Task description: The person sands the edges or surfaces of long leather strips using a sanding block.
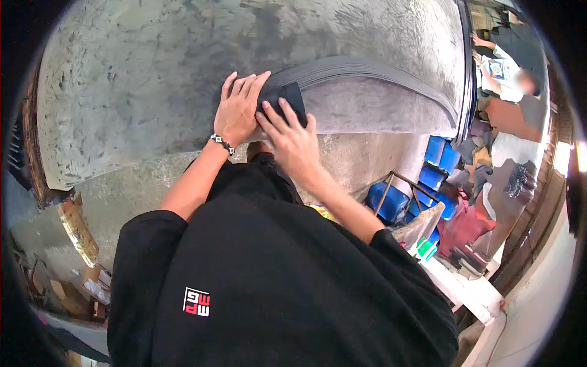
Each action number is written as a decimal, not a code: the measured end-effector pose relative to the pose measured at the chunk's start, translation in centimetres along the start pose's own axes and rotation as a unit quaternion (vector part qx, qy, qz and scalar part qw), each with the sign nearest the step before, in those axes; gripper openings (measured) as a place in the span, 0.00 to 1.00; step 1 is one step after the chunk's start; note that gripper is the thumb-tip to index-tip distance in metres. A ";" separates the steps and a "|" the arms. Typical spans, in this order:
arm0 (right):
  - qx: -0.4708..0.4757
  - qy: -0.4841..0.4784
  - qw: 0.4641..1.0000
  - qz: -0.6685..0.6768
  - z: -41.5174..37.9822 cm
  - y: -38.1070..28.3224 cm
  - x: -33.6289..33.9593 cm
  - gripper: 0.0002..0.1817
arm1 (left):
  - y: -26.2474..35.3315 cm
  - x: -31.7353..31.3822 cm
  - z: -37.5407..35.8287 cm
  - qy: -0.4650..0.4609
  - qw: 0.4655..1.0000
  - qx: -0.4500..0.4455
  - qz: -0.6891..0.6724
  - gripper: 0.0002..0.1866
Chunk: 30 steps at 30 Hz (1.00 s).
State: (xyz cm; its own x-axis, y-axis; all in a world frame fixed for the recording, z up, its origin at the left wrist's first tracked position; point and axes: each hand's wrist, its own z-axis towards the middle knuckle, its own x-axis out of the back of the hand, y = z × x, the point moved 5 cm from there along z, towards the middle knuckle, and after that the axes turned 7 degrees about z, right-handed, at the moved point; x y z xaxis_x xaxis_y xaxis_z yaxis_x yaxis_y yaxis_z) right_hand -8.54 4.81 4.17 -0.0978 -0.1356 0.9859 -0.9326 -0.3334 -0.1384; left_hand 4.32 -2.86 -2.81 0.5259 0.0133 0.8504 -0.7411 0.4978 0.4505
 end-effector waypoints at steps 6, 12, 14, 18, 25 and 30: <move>-0.221 0.102 0.966 -0.086 1.8 14.6 1.4 0.23 | 0.6 0.7 0.2 -0.009 0.999 0.021 -0.033 0.40; -0.020 0.034 0.999 0.032 1.1 0.5 -1.0 0.32 | 0.0 0.2 0.2 0.000 0.999 0.015 -0.045 0.41; -0.067 0.064 0.996 -0.004 1.5 6.6 0.7 0.28 | 0.4 0.8 0.4 -0.002 0.999 0.022 -0.048 0.42; -0.277 0.134 0.947 -0.096 0.9 18.8 0.9 0.24 | 0.5 0.9 0.4 0.004 0.996 0.042 -0.075 0.42; -0.063 0.087 0.994 0.015 1.2 2.3 -0.1 0.29 | 0.9 0.0 0.4 0.027 0.997 0.045 -0.060 0.44; -0.245 0.056 0.967 -0.041 2.2 17.0 2.3 0.26 | 1.2 0.6 0.4 0.042 0.995 0.050 -0.081 0.46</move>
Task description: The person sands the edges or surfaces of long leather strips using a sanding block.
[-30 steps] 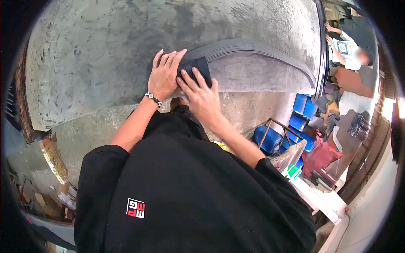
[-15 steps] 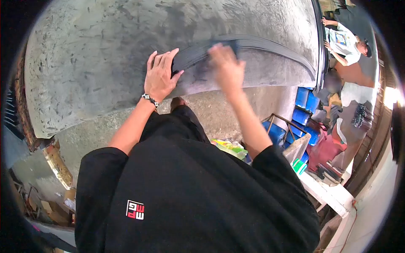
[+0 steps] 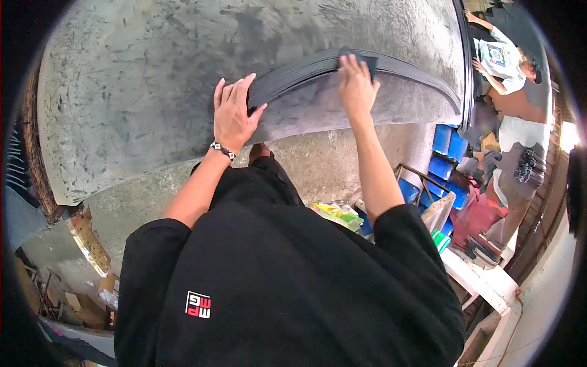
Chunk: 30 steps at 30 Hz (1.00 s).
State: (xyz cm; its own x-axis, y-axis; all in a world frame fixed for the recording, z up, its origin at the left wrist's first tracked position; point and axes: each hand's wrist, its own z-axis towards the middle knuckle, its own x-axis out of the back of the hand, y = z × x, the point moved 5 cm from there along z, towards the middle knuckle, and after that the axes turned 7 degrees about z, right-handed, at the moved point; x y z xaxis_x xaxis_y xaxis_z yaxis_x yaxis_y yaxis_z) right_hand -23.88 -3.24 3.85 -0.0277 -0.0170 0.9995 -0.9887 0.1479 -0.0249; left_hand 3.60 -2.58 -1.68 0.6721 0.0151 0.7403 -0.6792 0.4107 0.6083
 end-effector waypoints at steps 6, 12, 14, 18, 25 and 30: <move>0.188 0.070 0.979 0.032 -7.6 -15.7 -2.4 0.25 | -1.1 -0.9 0.0 0.015 1.000 0.016 -0.011 0.47; -0.015 0.050 0.998 -0.026 3.1 1.6 -0.3 0.24 | -0.4 -0.1 0.4 0.010 0.999 0.030 -0.044 0.53; -0.021 0.140 0.990 -0.011 2.0 2.9 -4.2 0.22 | -0.3 -0.1 0.0 0.008 0.999 0.031 -0.044 0.53; 0.181 0.021 0.983 0.025 -5.2 -14.4 -0.4 0.24 | -1.1 -1.0 -0.4 0.012 0.999 0.023 -0.020 0.52; 0.041 0.075 0.996 -0.036 2.9 0.1 -1.4 0.27 | -0.5 -0.5 0.1 0.003 0.999 0.032 -0.034 0.51; 0.199 0.017 0.978 0.057 -6.8 -16.4 -2.1 0.29 | -1.4 -1.2 -0.4 0.011 1.000 -0.002 0.008 0.48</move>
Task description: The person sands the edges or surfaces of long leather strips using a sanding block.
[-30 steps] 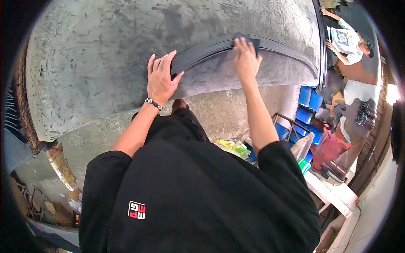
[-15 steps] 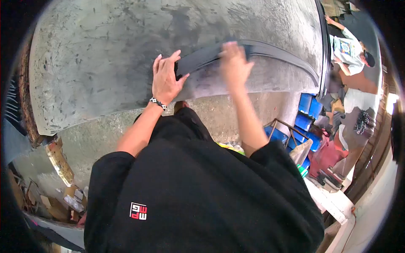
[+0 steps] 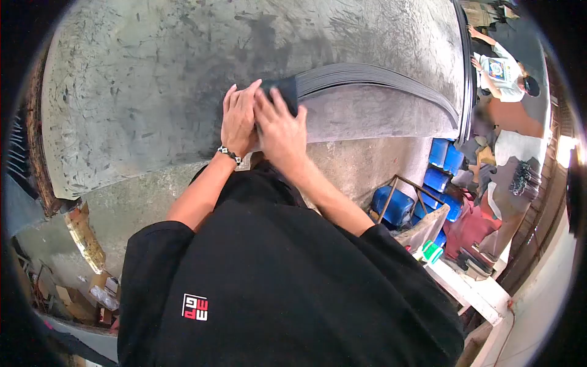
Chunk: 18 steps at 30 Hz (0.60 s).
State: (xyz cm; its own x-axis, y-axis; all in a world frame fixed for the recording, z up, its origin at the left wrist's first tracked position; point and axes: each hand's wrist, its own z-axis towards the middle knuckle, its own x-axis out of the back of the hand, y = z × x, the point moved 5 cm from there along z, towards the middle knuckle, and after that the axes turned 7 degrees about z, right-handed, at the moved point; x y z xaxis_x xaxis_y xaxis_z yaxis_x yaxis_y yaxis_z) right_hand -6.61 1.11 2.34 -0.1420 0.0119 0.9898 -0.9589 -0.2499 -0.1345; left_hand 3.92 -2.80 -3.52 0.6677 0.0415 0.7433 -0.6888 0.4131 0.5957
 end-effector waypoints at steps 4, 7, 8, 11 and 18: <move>-0.035 0.022 0.999 -0.029 1.6 10.2 3.1 0.26 | 0.9 1.0 0.6 0.001 0.998 0.021 -0.055 0.49; -0.177 0.061 0.980 -0.067 2.1 17.3 2.5 0.26 | 1.0 0.9 0.7 0.002 0.999 0.021 -0.047 0.49; -0.199 0.046 0.975 -0.085 2.6 14.4 2.2 0.26 | 0.9 0.9 0.7 0.006 0.999 0.020 -0.041 0.49; -0.063 -0.012 0.997 -0.051 1.4 1.7 0.5 0.26 | 0.4 0.3 0.3 0.002 0.999 0.016 -0.030 0.48; -0.292 0.019 0.956 -0.012 0.6 22.0 3.4 0.23 | 1.0 0.8 0.5 0.000 0.998 0.014 -0.055 0.48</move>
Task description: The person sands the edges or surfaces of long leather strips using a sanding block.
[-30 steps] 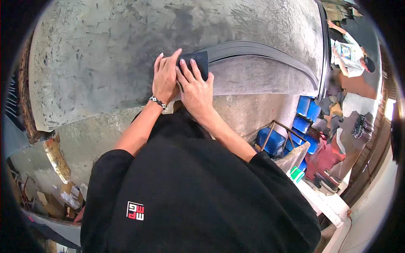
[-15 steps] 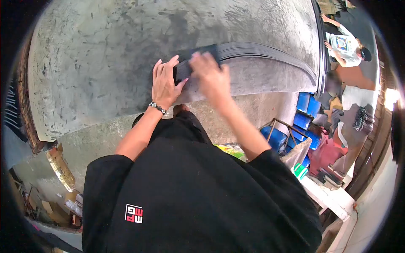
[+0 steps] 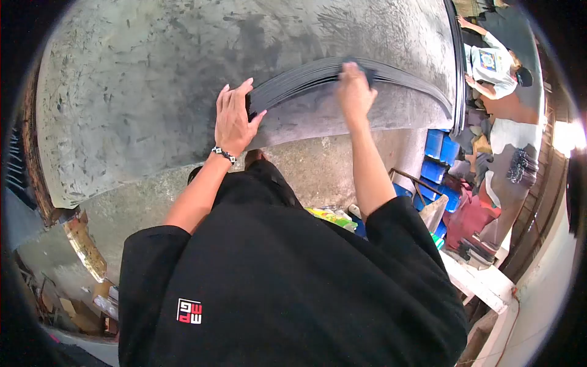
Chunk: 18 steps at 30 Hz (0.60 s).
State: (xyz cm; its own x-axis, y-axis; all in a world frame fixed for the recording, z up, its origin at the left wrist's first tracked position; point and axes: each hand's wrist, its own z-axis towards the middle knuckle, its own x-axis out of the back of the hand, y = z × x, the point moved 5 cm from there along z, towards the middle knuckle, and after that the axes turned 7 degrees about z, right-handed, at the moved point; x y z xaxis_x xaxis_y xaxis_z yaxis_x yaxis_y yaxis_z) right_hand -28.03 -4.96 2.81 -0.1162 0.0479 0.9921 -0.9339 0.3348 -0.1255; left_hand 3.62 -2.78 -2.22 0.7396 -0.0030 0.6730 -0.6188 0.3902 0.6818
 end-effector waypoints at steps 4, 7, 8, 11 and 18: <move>0.132 0.022 0.989 -0.058 -5.6 -8.9 -2.0 0.29 | -0.1 0.3 0.3 0.008 1.000 0.002 0.001 0.47; 0.314 -0.056 0.948 0.018 -14.0 -16.2 -1.4 0.30 | -1.1 -0.7 -0.4 0.022 0.999 -0.026 0.029 0.47; 0.326 -0.057 0.944 0.011 -12.9 -14.8 -0.8 0.29 | -0.6 -0.4 0.0 0.016 1.000 -0.017 0.019 0.47; 0.171 -0.071 0.983 -0.007 -5.1 -5.1 0.7 0.24 | 0.1 0.1 0.1 0.009 1.000 -0.006 0.008 0.48; 0.278 -0.034 0.960 0.010 -14.2 -14.8 -2.0 0.28 | -0.7 -0.2 -0.2 0.018 0.999 -0.030 0.036 0.47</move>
State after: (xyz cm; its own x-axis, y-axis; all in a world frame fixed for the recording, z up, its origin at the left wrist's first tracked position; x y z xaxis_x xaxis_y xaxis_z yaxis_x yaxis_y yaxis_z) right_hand -9.20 3.37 2.58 -0.1393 -0.0183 0.9901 -0.9651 -0.2212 -0.1398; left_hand 3.94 -2.87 -2.93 0.7028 0.0595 0.7089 -0.6548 0.4435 0.6120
